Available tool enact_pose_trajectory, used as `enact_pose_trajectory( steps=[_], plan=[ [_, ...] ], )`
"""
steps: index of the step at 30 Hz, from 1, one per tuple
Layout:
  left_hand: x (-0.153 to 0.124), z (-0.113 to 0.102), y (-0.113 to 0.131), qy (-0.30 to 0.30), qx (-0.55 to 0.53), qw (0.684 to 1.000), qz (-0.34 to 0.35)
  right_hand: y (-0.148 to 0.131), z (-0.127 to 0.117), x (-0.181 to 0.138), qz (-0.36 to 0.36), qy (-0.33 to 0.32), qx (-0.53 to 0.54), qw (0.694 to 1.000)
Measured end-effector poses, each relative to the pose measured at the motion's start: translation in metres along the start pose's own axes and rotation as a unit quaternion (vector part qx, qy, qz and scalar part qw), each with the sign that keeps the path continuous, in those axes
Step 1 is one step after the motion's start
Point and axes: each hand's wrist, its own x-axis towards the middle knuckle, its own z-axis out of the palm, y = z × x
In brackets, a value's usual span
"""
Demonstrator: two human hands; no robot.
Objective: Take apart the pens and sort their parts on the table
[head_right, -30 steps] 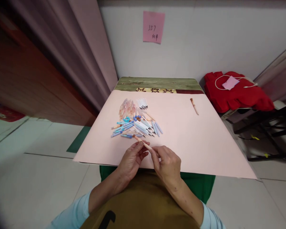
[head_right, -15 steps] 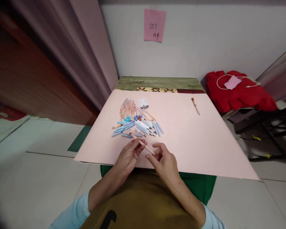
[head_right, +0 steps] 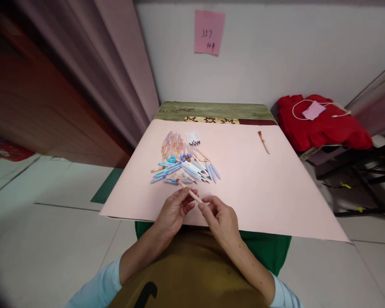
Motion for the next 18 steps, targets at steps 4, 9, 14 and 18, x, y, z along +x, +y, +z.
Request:
enact_pose_trajectory(
  steps=[4,9,14,18],
  plan=[
    [-0.0014,-0.0008,-0.0016,-0.004,0.009,1.000,-0.001,0.0009,0.0028,0.0007,-0.009,0.032,-0.015,0.999],
    [-0.0045,0.0007,-0.0015,-0.018,0.029,0.999,0.005,-0.0048,0.0023,-0.0025,0.015,-0.017,0.035,0.999],
    [-0.0014,-0.0031,-0.0002,-0.007,0.003,1.000,0.008,-0.0045,0.0008,-0.0031,0.005,-0.004,0.123,0.992],
    [0.0017,-0.0061,0.0006,0.007,-0.010,1.000,0.012,-0.0027,0.0002,-0.0017,0.003,0.024,0.124,0.992]
  ],
)
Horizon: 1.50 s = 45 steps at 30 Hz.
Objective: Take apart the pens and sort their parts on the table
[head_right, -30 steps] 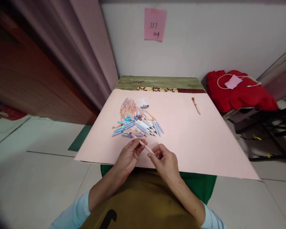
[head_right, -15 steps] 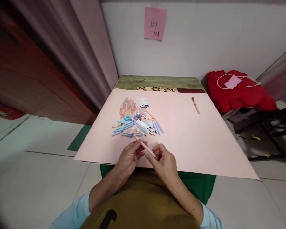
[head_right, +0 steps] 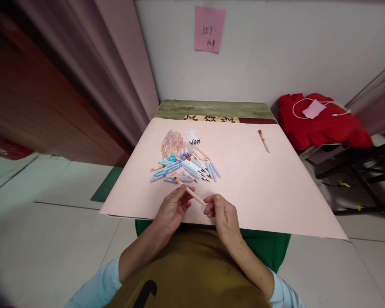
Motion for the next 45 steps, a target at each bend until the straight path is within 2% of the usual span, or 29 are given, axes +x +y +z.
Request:
enact_pose_trajectory(
  steps=[6,9,15,18,25,34,39,41,45],
  plan=[
    [-0.004,0.003,-0.001,-0.002,0.024,0.999,0.023,0.002,0.003,-0.001,-0.016,0.017,-0.116,0.993],
    [-0.006,0.005,-0.002,-0.006,0.049,0.998,0.035,0.000,0.003,-0.001,-0.016,0.017,-0.135,0.991],
    [-0.006,0.006,-0.002,-0.025,0.092,0.993,0.066,-0.004,0.003,-0.001,0.064,-0.108,0.020,0.992],
    [-0.006,0.006,-0.001,-0.026,0.113,0.989,0.086,-0.003,0.005,0.001,0.080,-0.142,0.053,0.985],
    [-0.008,0.007,-0.002,-0.041,0.143,0.985,0.084,0.003,0.007,0.002,0.046,-0.056,0.000,0.997],
    [-0.005,0.000,-0.003,-0.084,0.151,0.983,0.053,-0.002,0.008,0.000,0.124,-0.157,0.106,0.974],
    [-0.003,-0.006,-0.006,-0.104,0.167,0.980,0.040,0.001,0.011,0.000,0.157,-0.185,0.151,0.958],
    [-0.004,-0.005,-0.006,-0.094,0.167,0.981,0.043,0.001,0.011,0.002,0.136,-0.172,0.141,0.966],
    [-0.004,-0.002,-0.006,-0.076,0.169,0.980,0.071,0.000,0.012,0.007,0.086,-0.100,0.097,0.986]
  ],
)
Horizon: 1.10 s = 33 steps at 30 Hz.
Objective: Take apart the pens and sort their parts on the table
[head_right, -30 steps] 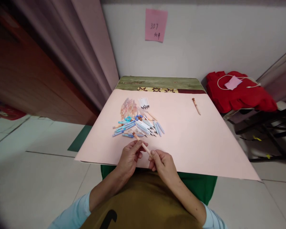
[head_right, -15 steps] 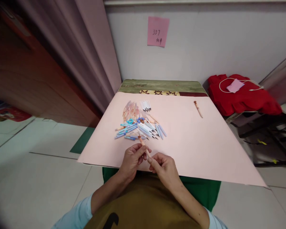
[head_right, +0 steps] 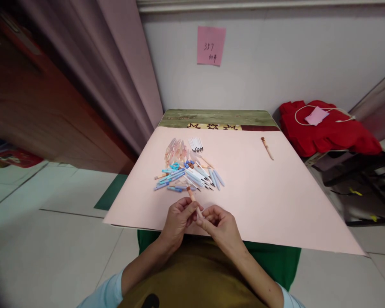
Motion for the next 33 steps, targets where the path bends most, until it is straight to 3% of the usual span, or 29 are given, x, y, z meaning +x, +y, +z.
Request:
enact_pose_trajectory(
  steps=[5,16,19,22,24,26,28,30,33],
  plan=[
    [0.003,0.002,-0.001,-0.008,0.014,1.000,-0.003,0.003,0.000,0.004,0.004,0.009,-0.004,1.000],
    [0.016,0.002,-0.005,-0.036,0.052,0.998,-0.012,0.011,-0.008,0.013,0.017,-0.049,0.038,0.998],
    [0.028,-0.002,0.006,-0.046,0.115,0.992,0.017,0.012,-0.017,0.019,0.026,-0.042,0.041,0.998],
    [0.048,-0.019,0.033,-0.015,0.200,0.974,0.104,0.005,-0.034,0.028,0.013,0.008,0.012,1.000],
    [0.066,-0.036,0.056,0.051,0.294,0.932,0.205,0.000,-0.047,0.036,-0.008,0.055,-0.022,0.998],
    [0.088,-0.053,0.078,0.124,0.441,0.840,0.290,-0.002,-0.056,0.043,-0.026,0.091,-0.047,0.994],
    [0.110,-0.067,0.093,0.140,0.575,0.741,0.318,0.001,-0.060,0.049,-0.033,0.108,-0.052,0.992],
    [0.130,-0.075,0.101,0.097,0.656,0.678,0.318,0.009,-0.060,0.054,-0.038,0.117,-0.053,0.991],
    [0.151,-0.077,0.103,-0.002,0.718,0.627,0.303,0.023,-0.056,0.057,-0.059,0.135,-0.075,0.986]
  ],
)
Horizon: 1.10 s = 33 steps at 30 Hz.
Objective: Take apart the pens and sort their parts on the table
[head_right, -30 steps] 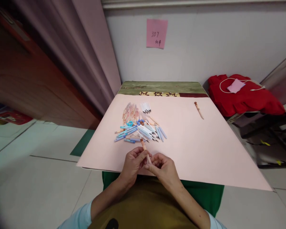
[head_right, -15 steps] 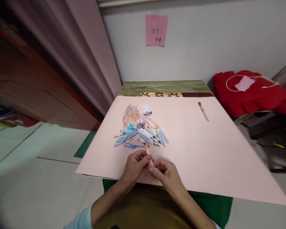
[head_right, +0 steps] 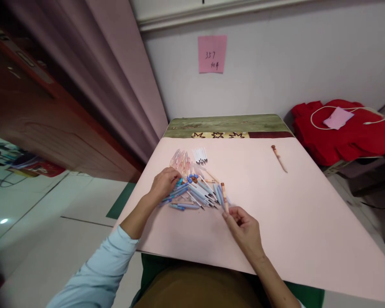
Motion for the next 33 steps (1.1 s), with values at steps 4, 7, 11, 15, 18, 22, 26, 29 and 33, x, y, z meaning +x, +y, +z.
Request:
enact_pose_trajectory(
  steps=[4,7,11,15,18,22,26,29,33],
  plan=[
    [0.012,0.005,0.002,-0.087,0.039,0.994,0.056,0.010,0.002,-0.002,-0.028,0.015,-0.039,0.999],
    [0.017,0.002,0.006,-0.119,0.059,0.990,0.054,0.011,0.001,-0.002,-0.039,0.020,-0.051,0.998],
    [0.020,-0.002,0.010,-0.149,0.074,0.985,0.049,0.014,0.001,-0.001,-0.045,0.023,-0.054,0.997],
    [0.022,0.000,0.009,-0.166,0.079,0.982,0.046,0.017,0.001,0.000,-0.046,0.025,-0.047,0.998],
    [0.023,0.003,0.007,-0.166,0.066,0.983,0.039,0.015,0.001,-0.001,-0.047,0.024,-0.049,0.997],
    [0.022,-0.002,0.010,-0.126,0.021,0.991,0.030,0.008,0.000,-0.003,-0.050,0.009,-0.065,0.997],
    [0.011,-0.010,0.022,-0.034,-0.111,0.993,-0.008,0.007,0.000,-0.004,-0.069,0.006,-0.082,0.994],
    [-0.008,-0.005,0.041,-0.007,-0.330,0.938,-0.104,0.008,0.001,-0.004,-0.095,0.009,-0.096,0.991],
    [-0.035,0.005,0.066,-0.013,-0.515,0.840,-0.169,-0.005,0.000,-0.004,-0.134,0.002,-0.116,0.984]
  ],
)
